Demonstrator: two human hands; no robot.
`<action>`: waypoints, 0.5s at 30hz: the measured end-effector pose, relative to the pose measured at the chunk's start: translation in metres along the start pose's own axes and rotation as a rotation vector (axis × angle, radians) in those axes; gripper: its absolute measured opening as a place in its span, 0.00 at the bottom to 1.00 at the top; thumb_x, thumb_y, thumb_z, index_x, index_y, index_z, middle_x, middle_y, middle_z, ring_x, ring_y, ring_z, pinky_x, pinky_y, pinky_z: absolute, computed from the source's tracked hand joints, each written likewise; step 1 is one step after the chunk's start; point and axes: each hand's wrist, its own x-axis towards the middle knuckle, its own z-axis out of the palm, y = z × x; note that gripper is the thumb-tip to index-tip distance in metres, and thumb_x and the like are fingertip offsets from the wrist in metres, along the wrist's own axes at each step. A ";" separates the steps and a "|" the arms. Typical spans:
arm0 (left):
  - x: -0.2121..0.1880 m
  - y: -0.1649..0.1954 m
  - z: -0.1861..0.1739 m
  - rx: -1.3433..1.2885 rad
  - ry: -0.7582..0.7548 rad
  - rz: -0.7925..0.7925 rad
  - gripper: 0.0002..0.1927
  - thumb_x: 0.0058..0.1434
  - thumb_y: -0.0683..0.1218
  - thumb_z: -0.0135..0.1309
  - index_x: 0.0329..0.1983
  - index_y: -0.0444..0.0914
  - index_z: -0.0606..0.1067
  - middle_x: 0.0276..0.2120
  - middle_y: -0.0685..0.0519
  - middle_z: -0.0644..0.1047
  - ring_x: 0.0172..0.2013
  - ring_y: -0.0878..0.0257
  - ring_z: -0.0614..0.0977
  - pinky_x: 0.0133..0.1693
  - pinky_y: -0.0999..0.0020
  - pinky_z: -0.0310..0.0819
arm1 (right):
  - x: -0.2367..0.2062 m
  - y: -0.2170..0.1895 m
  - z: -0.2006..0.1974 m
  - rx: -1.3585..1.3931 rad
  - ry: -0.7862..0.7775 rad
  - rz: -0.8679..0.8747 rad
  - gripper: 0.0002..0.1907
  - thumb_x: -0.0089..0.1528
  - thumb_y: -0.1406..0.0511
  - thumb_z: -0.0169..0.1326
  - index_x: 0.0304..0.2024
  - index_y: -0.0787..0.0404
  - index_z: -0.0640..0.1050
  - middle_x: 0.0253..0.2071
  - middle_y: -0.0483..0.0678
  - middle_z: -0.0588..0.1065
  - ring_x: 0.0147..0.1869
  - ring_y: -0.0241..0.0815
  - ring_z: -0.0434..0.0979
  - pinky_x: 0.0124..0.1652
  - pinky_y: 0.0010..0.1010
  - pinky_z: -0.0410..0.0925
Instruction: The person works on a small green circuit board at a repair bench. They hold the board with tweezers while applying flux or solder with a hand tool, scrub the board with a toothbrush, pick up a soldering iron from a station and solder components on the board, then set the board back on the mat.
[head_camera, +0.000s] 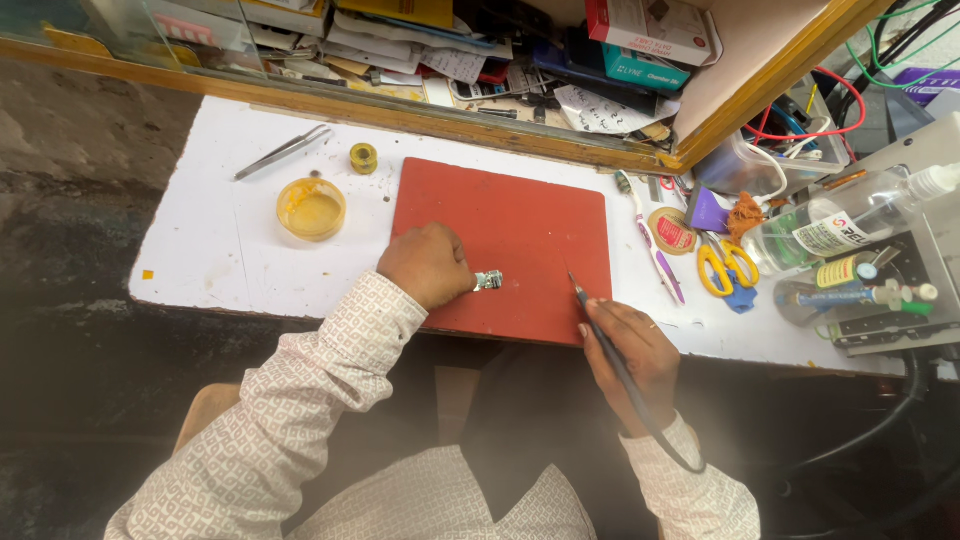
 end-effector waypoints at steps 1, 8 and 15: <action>0.000 0.000 0.000 -0.003 0.002 0.002 0.09 0.46 0.50 0.65 0.26 0.41 0.82 0.28 0.46 0.83 0.35 0.48 0.85 0.42 0.56 0.80 | -0.005 0.001 -0.002 -0.001 -0.003 0.001 0.12 0.60 0.72 0.61 0.47 0.66 0.81 0.43 0.55 0.81 0.49 0.45 0.82 0.49 0.31 0.74; 0.000 0.000 0.000 0.012 -0.013 -0.013 0.09 0.46 0.51 0.65 0.25 0.41 0.82 0.28 0.46 0.83 0.35 0.48 0.85 0.42 0.56 0.79 | -0.032 0.032 -0.014 0.638 0.174 0.866 0.09 0.66 0.67 0.59 0.41 0.70 0.82 0.33 0.52 0.81 0.34 0.36 0.77 0.37 0.25 0.69; 0.000 -0.002 0.001 0.004 -0.005 0.006 0.10 0.47 0.51 0.65 0.26 0.40 0.82 0.28 0.45 0.82 0.35 0.48 0.85 0.42 0.55 0.80 | -0.048 0.022 -0.032 0.517 0.332 0.734 0.09 0.66 0.70 0.57 0.45 0.71 0.79 0.38 0.52 0.81 0.40 0.37 0.81 0.43 0.24 0.73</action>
